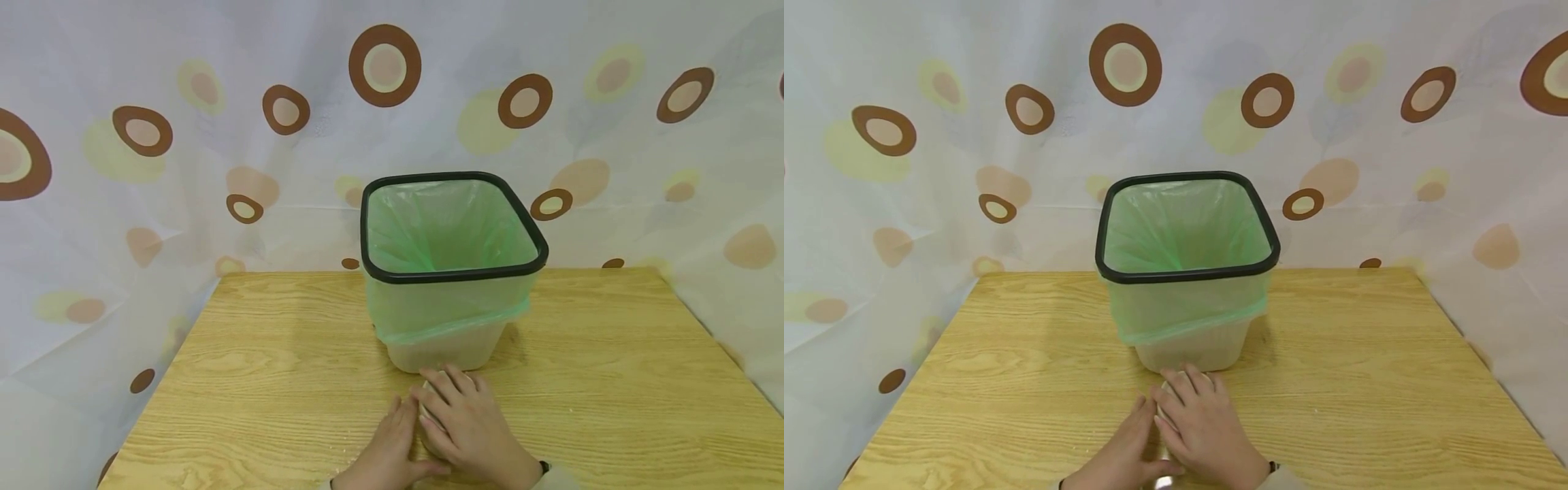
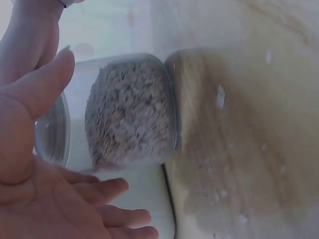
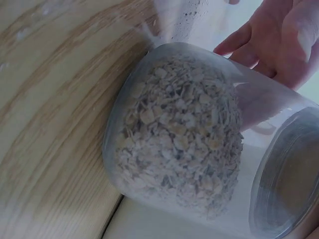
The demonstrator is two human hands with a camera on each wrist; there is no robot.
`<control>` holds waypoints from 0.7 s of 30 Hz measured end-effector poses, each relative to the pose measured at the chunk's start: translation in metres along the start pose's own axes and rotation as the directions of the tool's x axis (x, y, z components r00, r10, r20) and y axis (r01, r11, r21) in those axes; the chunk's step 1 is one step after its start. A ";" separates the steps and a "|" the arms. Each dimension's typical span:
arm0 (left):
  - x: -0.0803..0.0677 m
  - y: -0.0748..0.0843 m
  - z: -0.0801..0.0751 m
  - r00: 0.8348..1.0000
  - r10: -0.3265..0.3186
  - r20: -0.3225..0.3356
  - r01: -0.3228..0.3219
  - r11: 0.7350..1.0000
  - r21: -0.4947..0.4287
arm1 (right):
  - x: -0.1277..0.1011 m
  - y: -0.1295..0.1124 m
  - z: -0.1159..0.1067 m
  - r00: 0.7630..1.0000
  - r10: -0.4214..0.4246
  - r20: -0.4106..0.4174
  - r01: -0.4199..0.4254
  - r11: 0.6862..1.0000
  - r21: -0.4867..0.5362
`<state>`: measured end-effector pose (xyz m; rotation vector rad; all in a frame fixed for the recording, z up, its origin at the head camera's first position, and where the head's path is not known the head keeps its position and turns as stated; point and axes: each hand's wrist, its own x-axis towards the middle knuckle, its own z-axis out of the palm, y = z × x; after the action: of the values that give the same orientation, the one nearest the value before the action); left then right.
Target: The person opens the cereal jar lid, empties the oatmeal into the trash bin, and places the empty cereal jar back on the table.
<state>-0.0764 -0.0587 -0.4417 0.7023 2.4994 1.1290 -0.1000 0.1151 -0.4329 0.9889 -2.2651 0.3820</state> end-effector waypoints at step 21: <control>0.023 -0.007 0.018 0.952 0.154 -0.263 -0.193 0.972 -0.131 | 0.013 -0.031 0.006 0.953 0.299 0.038 -0.300 0.954 0.007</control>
<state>-0.0890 -0.0391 -0.4609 0.7924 2.5532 1.5472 -0.0864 0.0847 -0.4285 0.6607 -2.4547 0.5104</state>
